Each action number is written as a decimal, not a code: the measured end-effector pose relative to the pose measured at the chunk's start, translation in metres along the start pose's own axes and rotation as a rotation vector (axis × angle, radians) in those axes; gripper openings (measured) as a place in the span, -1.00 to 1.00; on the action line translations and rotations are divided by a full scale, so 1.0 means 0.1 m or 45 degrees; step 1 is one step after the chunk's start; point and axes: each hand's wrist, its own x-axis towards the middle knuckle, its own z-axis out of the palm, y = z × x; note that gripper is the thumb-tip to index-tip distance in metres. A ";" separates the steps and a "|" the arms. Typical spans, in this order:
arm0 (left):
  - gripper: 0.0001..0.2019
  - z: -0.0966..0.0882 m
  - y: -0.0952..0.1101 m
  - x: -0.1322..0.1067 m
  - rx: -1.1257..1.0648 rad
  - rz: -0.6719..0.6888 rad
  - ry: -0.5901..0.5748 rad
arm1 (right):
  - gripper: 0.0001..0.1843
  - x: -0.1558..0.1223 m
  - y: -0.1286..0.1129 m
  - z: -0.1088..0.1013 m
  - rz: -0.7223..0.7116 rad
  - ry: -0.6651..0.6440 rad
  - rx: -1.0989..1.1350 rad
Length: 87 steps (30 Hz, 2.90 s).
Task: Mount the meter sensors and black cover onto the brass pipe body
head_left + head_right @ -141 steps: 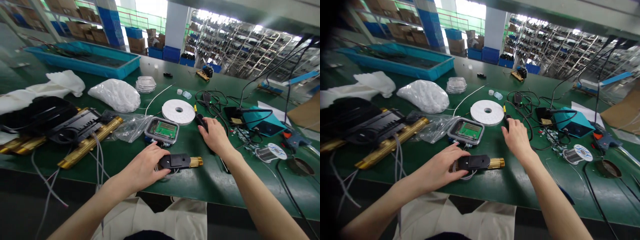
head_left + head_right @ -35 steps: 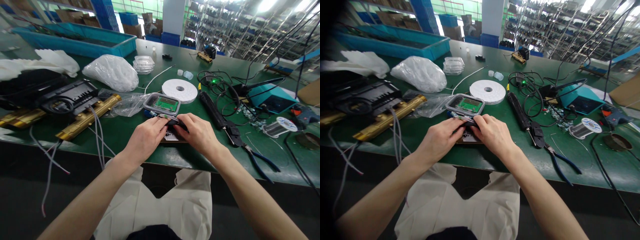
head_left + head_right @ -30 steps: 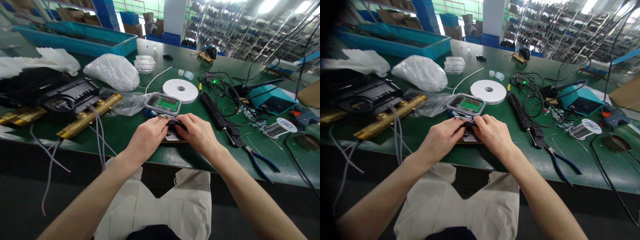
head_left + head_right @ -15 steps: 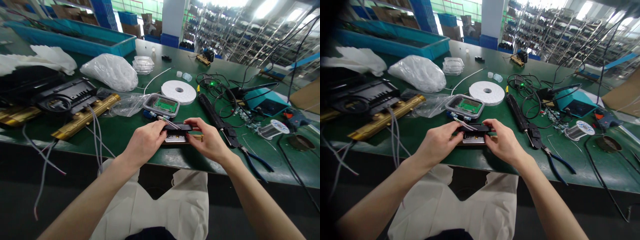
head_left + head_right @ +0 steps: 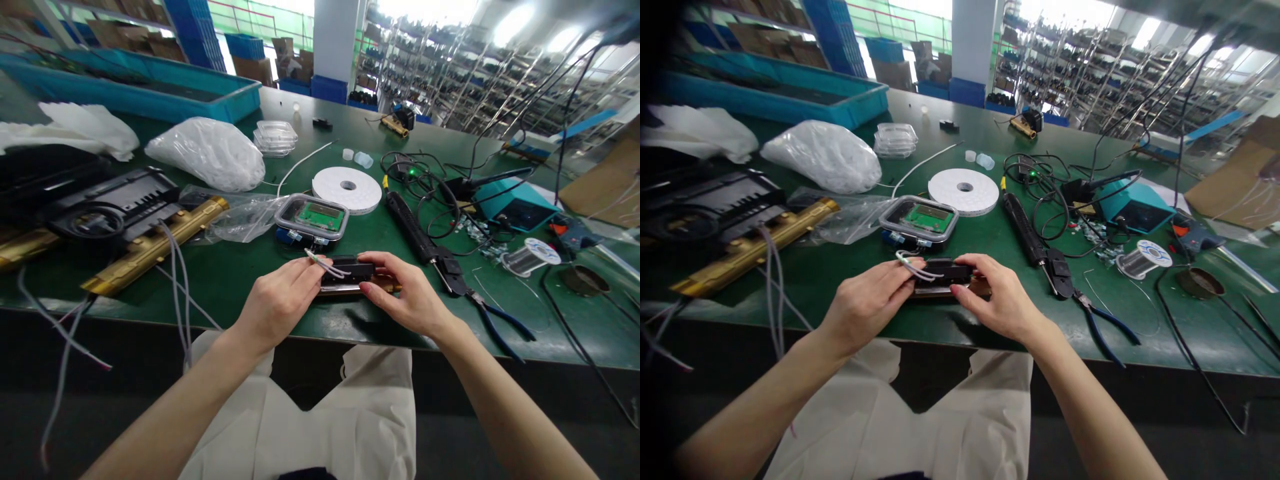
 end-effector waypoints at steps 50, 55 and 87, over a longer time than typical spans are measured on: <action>-0.88 -0.35 -0.11 -0.05 -0.445 -0.673 0.062 | -0.54 0.07 -0.06 -0.08 -0.021 -0.272 -0.284; -0.66 -0.33 -0.18 0.27 -0.566 -0.375 -0.438 | -0.52 0.02 -0.04 -0.05 -0.056 -0.239 -0.297; -0.61 -0.17 -0.26 0.26 -0.627 -0.435 -0.648 | -0.54 0.11 -0.18 -0.17 0.190 -0.358 -0.320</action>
